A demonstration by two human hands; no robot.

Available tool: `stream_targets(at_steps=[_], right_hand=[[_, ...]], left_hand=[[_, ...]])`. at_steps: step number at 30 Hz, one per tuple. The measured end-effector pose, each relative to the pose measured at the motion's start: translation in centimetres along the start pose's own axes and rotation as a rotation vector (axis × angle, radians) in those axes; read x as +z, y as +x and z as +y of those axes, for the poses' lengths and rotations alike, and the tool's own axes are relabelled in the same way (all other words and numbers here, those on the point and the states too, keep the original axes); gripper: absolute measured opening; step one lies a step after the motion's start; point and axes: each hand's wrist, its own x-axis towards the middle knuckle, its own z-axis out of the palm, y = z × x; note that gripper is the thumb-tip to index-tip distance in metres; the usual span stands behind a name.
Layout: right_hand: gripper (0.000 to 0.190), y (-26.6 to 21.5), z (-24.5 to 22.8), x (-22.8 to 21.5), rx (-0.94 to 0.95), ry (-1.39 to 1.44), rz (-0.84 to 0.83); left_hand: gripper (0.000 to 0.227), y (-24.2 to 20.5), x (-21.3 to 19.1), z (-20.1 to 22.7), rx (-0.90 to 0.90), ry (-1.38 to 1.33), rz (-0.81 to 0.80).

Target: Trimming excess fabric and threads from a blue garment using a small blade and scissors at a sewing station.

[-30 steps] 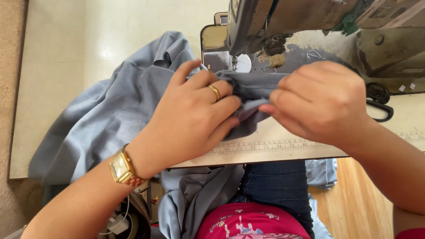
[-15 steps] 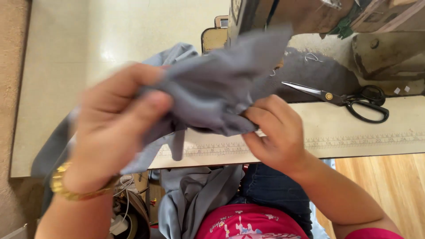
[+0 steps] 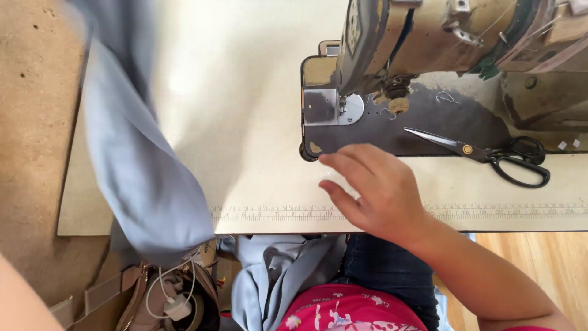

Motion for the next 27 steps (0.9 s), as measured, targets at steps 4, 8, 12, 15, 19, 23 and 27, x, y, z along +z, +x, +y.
stream_targets(at_steps=[4,8,12,15,19,23,27], right_hand=[[0.019,-1.0,0.4,-0.1,0.055,-0.016,-0.076],[0.018,-2.5,1.6,0.3,0.074,0.021,-0.023],[0.016,-3.9,2.9,0.2,0.120,-0.002,-0.053],[0.012,-4.4,2.9,-0.7,0.151,-0.019,-0.132],[0.009,-4.7,2.9,-0.7,0.241,0.027,-0.131],[0.018,-3.1,1.3,0.2,0.336,0.186,-0.131],[0.050,-0.5,-1.2,2.9,0.209,0.258,-0.086]], left_hand=[[0.023,3.2,0.2,-3.4,0.056,0.098,0.079],[0.032,4.4,-1.0,-7.0,0.080,0.224,0.170],[0.041,4.7,-2.2,-9.9,0.096,0.349,0.279],[0.047,3.6,-2.5,-11.4,0.088,0.439,0.355],[0.035,-12.9,7.5,-0.6,0.400,0.343,0.018],[0.052,-18.6,10.3,-2.6,0.451,0.684,-0.059],[0.050,-21.1,12.1,-2.4,0.410,0.649,-0.238]])
